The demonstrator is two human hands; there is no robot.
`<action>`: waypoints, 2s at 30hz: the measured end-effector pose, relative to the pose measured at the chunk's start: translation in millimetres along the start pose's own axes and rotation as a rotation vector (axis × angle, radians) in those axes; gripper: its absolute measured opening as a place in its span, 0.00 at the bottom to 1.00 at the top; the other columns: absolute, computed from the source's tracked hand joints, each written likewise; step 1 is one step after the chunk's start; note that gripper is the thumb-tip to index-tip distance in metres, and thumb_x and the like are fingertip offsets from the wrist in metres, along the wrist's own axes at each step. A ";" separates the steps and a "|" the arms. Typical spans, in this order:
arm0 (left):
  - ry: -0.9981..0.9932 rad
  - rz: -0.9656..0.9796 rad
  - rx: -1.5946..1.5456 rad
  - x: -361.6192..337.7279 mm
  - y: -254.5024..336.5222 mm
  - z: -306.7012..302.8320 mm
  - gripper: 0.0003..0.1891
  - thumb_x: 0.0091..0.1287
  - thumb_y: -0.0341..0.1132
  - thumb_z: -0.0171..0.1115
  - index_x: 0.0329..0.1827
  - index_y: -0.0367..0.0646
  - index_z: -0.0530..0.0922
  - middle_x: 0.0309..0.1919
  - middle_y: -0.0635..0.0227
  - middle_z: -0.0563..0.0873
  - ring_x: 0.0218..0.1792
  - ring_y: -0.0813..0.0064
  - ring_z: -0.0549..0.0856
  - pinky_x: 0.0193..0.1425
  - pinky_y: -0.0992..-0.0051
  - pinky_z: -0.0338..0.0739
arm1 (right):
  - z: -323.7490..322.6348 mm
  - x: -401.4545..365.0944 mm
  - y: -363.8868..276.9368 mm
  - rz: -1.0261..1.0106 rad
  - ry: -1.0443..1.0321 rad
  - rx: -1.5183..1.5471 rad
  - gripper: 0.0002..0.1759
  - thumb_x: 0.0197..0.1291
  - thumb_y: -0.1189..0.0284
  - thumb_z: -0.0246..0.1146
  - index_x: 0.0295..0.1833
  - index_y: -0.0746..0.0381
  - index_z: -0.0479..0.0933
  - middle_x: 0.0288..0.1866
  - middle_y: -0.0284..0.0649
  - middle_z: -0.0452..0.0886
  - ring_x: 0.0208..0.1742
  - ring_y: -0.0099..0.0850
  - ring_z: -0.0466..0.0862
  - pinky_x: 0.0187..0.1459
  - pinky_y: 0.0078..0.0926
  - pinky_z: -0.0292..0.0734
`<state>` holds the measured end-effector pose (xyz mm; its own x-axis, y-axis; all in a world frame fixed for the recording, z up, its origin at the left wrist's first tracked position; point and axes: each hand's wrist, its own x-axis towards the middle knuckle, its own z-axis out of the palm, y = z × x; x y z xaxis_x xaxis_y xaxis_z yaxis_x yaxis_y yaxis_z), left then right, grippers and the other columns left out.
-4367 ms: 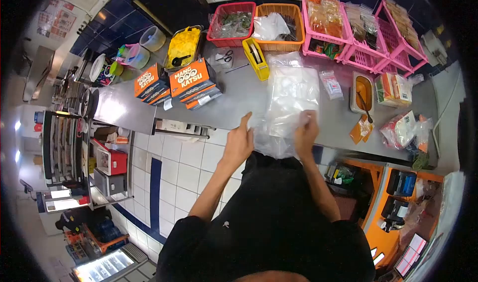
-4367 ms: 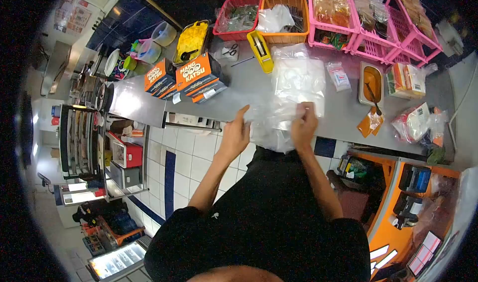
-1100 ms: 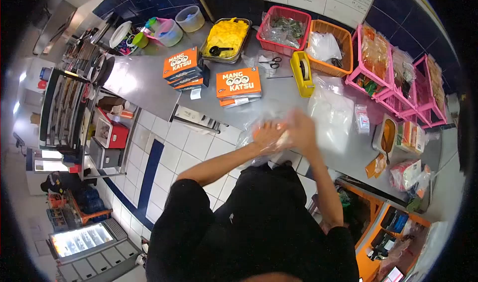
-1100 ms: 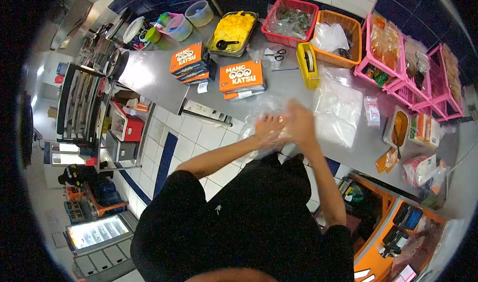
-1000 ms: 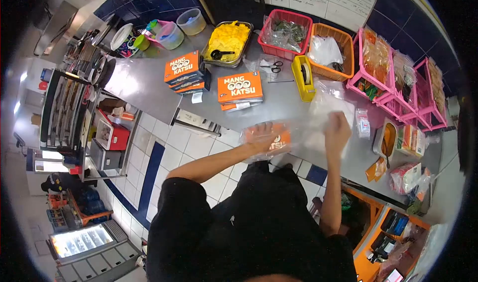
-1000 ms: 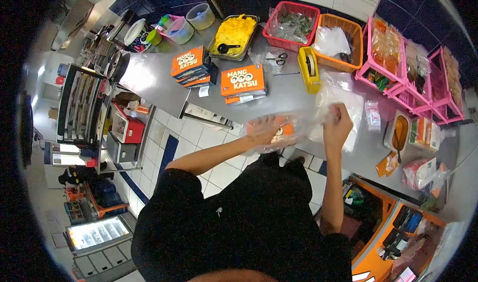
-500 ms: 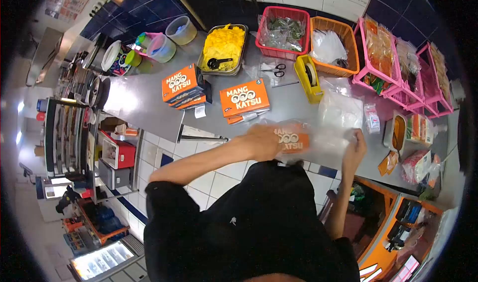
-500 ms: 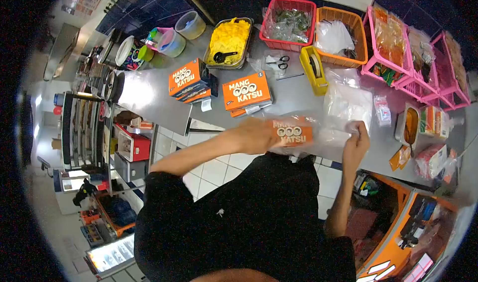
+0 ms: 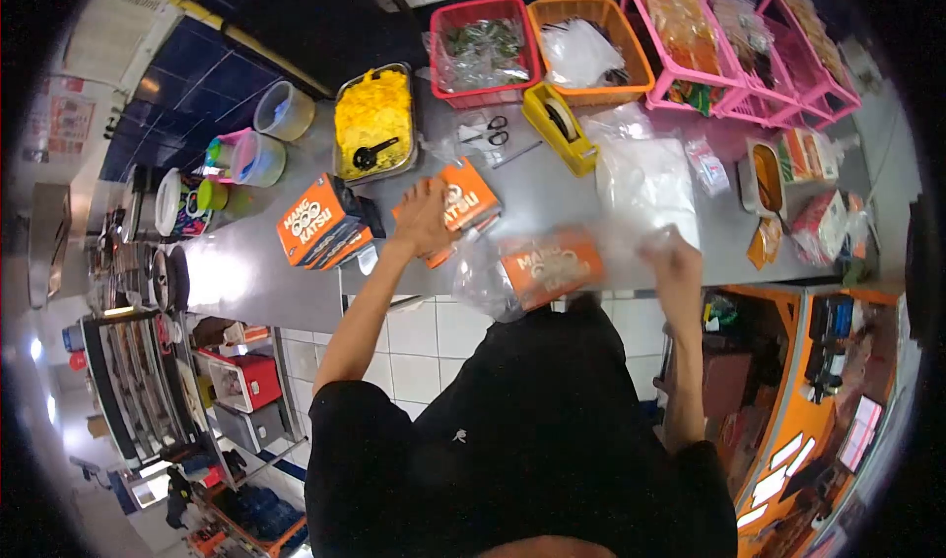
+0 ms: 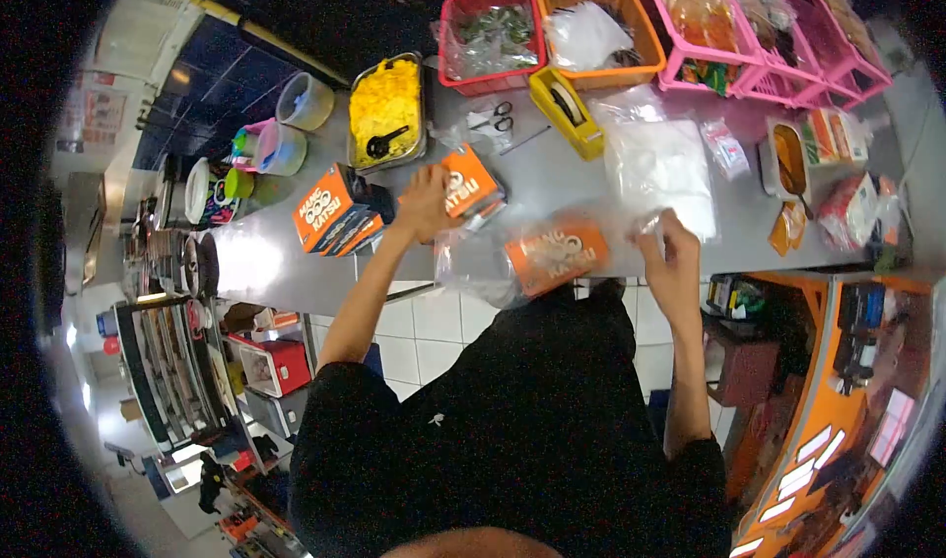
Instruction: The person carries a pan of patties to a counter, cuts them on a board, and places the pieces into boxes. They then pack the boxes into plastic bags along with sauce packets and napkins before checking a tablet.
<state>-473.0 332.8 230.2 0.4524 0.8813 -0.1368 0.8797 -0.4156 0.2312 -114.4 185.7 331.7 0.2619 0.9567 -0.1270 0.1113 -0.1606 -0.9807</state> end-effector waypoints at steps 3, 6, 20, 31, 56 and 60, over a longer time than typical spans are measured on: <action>0.053 -0.067 -0.211 -1.1 20.6 -51.6 0.41 0.39 0.42 0.80 0.53 0.42 0.63 0.47 0.53 0.73 0.54 0.49 0.74 0.58 0.59 0.70 | -2.0 -0.5 2.6 -0.280 -0.123 -0.089 0.03 0.54 0.81 0.60 0.32 0.68 0.79 0.34 0.43 0.77 0.41 0.31 0.74 0.46 0.27 0.68; 0.262 -0.022 -0.424 -24.0 84.1 -129.7 0.48 0.39 0.38 0.80 0.61 0.37 0.58 0.51 0.53 0.73 0.55 0.60 0.75 0.62 0.66 0.69 | 2.0 -3.5 -12.7 -0.522 -0.068 -0.495 0.07 0.51 0.82 0.60 0.36 0.67 0.81 0.34 0.42 0.76 0.45 0.30 0.73 0.48 0.26 0.67; -0.014 0.367 -0.718 -58.3 183.7 -7.2 0.57 0.41 0.45 0.80 0.74 0.46 0.52 0.66 0.44 0.62 0.70 0.44 0.61 0.73 0.49 0.58 | -15.3 4.7 28.0 0.247 -0.277 0.414 0.27 0.70 0.58 0.51 0.67 0.64 0.70 0.32 0.34 0.81 0.19 0.12 0.71 0.17 0.10 0.59; -0.337 -0.278 -0.224 -87.8 187.9 11.2 0.53 0.47 0.53 0.72 0.76 0.55 0.53 0.65 0.39 0.66 0.66 0.37 0.65 0.67 0.45 0.61 | 13.5 -4.0 18.1 0.294 -0.556 0.492 0.17 0.65 0.74 0.59 0.58 0.66 0.70 0.25 0.38 0.78 0.17 0.28 0.78 0.19 0.23 0.75; -0.525 -0.010 0.143 -144.2 116.8 16.1 0.22 0.65 0.52 0.59 0.38 0.38 0.82 0.37 0.60 0.87 0.48 0.62 0.83 0.61 0.61 0.70 | 84.6 17.2 108.0 -0.662 -0.756 -0.824 0.34 0.36 0.56 0.75 0.53 0.56 0.79 0.66 0.46 0.71 0.71 0.46 0.65 0.74 0.58 0.43; 0.253 0.489 -0.226 -127.1 119.8 -31.3 0.13 0.59 0.44 0.65 0.23 0.46 0.78 0.26 0.72 0.81 0.34 0.68 0.80 0.43 0.67 0.73 | 87.6 6.9 102.1 -0.705 -0.738 -0.871 0.30 0.36 0.52 0.76 0.47 0.53 0.80 0.68 0.46 0.69 0.72 0.46 0.64 0.74 0.57 0.41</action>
<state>-429.7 178.0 305.4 0.7233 0.6377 0.2649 0.5127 -0.7529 0.4126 -185.2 197.1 217.6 -0.6480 0.7605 0.0422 0.6494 0.5806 -0.4911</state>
